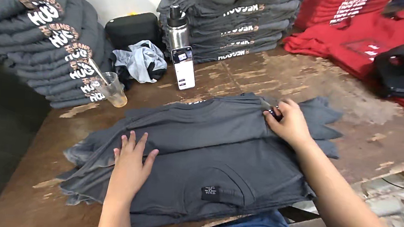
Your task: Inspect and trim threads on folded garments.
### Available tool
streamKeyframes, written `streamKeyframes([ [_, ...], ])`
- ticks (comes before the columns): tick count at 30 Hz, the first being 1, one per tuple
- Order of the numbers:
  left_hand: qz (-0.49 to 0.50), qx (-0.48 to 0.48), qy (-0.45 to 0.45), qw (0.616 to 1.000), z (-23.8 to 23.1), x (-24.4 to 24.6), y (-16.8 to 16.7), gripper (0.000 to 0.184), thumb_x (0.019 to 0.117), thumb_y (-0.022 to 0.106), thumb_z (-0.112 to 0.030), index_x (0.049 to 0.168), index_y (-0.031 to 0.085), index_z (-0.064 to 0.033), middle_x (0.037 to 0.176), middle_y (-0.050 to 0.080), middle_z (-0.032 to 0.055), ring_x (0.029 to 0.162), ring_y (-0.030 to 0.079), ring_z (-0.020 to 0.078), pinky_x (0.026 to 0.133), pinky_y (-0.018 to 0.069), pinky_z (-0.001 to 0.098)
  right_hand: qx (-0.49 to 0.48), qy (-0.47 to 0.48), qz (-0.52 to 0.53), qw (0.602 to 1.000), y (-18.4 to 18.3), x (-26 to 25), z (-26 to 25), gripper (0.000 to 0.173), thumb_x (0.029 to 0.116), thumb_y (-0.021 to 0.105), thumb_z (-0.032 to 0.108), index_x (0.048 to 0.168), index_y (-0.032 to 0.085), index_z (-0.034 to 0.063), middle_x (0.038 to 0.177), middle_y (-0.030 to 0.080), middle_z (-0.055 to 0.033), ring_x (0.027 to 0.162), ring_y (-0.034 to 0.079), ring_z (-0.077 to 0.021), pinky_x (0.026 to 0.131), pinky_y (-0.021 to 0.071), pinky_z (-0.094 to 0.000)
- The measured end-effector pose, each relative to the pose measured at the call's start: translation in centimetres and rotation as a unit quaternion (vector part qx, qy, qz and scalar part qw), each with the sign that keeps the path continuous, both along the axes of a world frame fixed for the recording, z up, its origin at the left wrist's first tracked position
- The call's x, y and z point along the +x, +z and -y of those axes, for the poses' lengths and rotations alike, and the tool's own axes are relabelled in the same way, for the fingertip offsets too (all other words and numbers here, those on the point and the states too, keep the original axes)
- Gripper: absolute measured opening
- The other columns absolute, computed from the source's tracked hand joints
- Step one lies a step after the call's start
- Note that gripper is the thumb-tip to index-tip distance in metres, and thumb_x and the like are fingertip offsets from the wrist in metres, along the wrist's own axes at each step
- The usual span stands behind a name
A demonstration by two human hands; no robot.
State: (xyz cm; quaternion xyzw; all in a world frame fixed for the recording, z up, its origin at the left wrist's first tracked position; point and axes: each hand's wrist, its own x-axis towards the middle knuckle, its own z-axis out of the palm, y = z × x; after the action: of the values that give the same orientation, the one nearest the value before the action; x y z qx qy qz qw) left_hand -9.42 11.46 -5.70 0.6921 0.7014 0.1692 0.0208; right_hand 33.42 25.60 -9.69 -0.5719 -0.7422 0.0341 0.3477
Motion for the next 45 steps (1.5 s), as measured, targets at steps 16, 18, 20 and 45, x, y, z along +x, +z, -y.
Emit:
streamKeyframes([
  [16,0.595,0.057,-0.256,0.759,5.1,19.9,-4.8,0.014,0.0968,0.067,-0.009,0.103,0.072,0.0027,0.095,0.072,0.0035,0.089,0.067,0.0028,0.083,0.0569,0.0203,0.110,0.160,-0.243,0.951,-2.9,-3.2,18.1,0.030,0.1018,0.063,0.025,0.080,0.047,0.0136,0.067,0.046,0.0038,0.060,0.047,0.0027,0.058,0.0408,-0.0114],
  [18,0.694,0.035,-0.198,0.691,4.6,19.9,-4.1,0.008,0.0955,0.065,0.000,0.104,0.068,0.0011,0.093,0.070,-0.0012,0.083,0.065,-0.0002,0.077,0.0566,0.0179,0.122,0.175,-0.180,0.960,-2.5,-4.2,18.9,0.024,0.1012,0.064,0.028,0.088,0.053,0.0114,0.068,0.050,0.0000,0.058,0.049,-0.0031,0.057,0.0436,-0.0147],
  [20,0.714,0.032,-0.187,0.674,4.7,19.8,-4.0,0.013,0.0933,0.067,0.003,0.106,0.066,-0.0006,0.095,0.070,-0.0016,0.082,0.067,0.0007,0.077,0.0578,0.0187,0.138,0.174,-0.127,0.967,-2.4,-5.2,19.4,0.020,0.0998,0.065,0.029,0.109,0.063,0.0116,0.071,0.054,-0.0001,0.059,0.049,-0.0044,0.060,0.0446,-0.0133],
  [45,0.413,0.221,-0.313,0.827,5.2,19.6,-5.8,0.006,0.0938,0.070,-0.004,0.095,0.074,0.0000,0.096,0.065,0.0118,0.093,0.064,0.0081,0.087,0.0522,0.0138,0.109,0.201,-0.161,0.960,-1.2,-5.4,20.2,0.013,0.1036,0.060,0.023,0.100,0.063,0.0111,0.076,0.058,-0.0001,0.068,0.055,-0.0016,0.068,0.0469,-0.0112],
])
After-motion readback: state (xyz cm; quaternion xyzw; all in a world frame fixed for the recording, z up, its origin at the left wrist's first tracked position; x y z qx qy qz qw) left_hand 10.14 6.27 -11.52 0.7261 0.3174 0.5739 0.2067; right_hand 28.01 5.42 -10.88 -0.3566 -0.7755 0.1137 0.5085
